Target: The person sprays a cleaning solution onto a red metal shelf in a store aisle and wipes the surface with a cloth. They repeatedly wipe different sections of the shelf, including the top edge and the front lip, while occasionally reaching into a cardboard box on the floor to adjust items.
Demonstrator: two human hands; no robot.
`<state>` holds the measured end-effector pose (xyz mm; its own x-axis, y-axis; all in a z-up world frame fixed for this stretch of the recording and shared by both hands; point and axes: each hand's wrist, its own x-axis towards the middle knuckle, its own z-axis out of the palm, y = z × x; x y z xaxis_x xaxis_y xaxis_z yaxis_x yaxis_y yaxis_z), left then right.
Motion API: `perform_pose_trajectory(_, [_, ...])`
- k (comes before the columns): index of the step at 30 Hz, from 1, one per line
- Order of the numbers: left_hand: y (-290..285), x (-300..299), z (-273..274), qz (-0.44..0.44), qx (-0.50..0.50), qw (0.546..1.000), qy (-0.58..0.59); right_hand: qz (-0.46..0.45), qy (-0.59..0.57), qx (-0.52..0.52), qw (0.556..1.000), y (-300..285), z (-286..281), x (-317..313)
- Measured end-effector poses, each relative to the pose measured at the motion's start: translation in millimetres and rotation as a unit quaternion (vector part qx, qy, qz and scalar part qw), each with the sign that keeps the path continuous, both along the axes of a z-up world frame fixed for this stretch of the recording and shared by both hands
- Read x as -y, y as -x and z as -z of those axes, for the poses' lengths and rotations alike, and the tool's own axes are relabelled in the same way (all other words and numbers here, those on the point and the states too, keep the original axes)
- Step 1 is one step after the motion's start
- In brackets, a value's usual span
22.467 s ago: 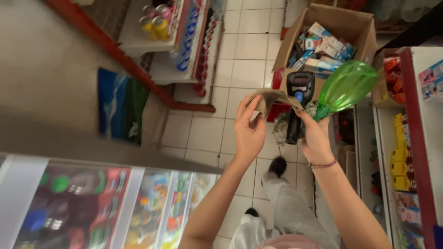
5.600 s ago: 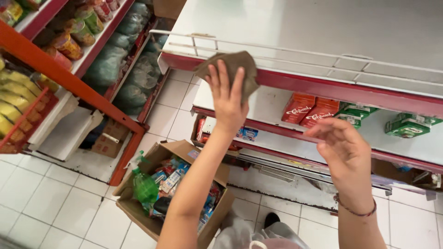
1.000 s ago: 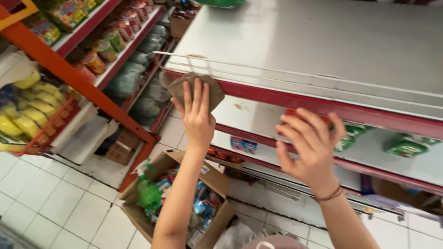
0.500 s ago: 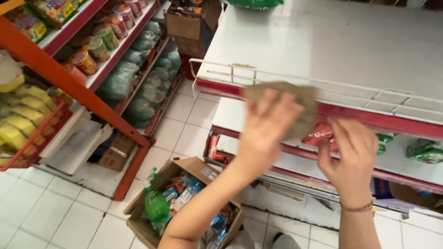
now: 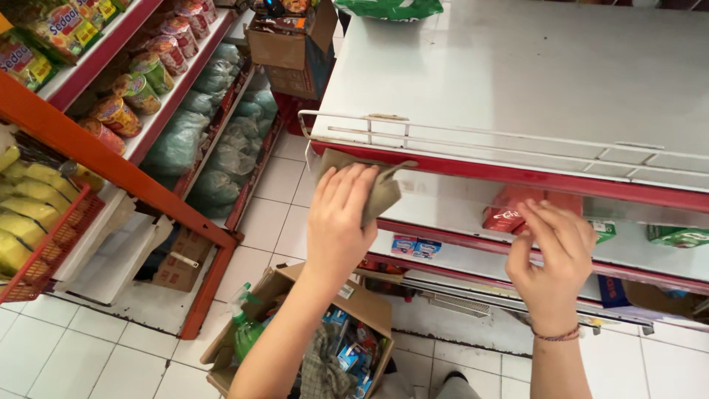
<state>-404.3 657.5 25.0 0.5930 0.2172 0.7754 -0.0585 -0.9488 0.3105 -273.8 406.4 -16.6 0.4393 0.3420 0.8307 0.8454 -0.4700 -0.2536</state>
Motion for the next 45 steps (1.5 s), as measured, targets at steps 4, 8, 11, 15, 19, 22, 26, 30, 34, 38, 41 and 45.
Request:
perform_pose_trajectory(4, [-3.5,18.7,-10.3,0.037,0.017,0.998,0.056,-0.005,-0.007,-0.005,1.0,0.6,-0.8,0.9])
perform_pose_trajectory(8, [-37.3,71.5,-15.7,0.149,0.033,0.987,0.047,0.009,-0.009,-0.002,1.0,-1.2,5.8,1.0])
perform_pose_trajectory(11, [-51.0,85.2,-13.1,0.15,0.043,0.988,0.003,0.023,-0.022,-0.001,1.0,-5.6,10.9,-1.2])
perform_pose_trajectory(15, [-37.2,56.1,-3.5,0.12,0.046,0.992,-0.016,0.022,-0.025,0.008,0.999,-8.8,17.1,-2.1])
perform_pose_trajectory(19, [-9.1,7.7,-0.1,-0.044,0.021,0.999,-0.006,0.016,-0.035,0.029,0.999,-9.6,22.2,-5.0])
perform_pose_trajectory(22, [-2.9,4.1,0.5,-0.014,0.032,0.999,-0.003,0.02,-0.048,0.037,0.998,-12.3,23.3,-6.7])
perform_pose_trajectory(26, [-21.0,23.0,-1.7,-0.002,0.036,0.999,0.001,0.018,-0.046,0.039,0.998,-11.7,17.9,-7.7])
perform_pose_trajectory(30, [-53.9,61.9,1.7,0.032,0.057,0.997,-0.033,0.01,-0.051,0.037,0.998,-10.6,9.8,-10.5])
perform_pose_trajectory(34, [-81.7,105.5,4.6,0.06,0.088,0.993,-0.041,-0.009,-0.085,0.053,0.995,-16.3,2.2,2.4])
perform_pose_trajectory(38, [-106.1,140.9,4.2,0.087,0.087,0.991,-0.051,0.015,-0.097,0.088,0.991,-31.1,0.2,36.3])
perform_pose_trajectory(41, [-124.8,171.3,5.4,0.103,0.095,0.989,-0.058,0.063,-0.123,0.087,0.987,-37.5,3.6,74.2])
perform_pose_trajectory(45, [-153.3,220.6,8.7,0.127,0.108,0.985,-0.053,0.123,-0.128,0.066,0.982,-41.3,13.7,125.0])
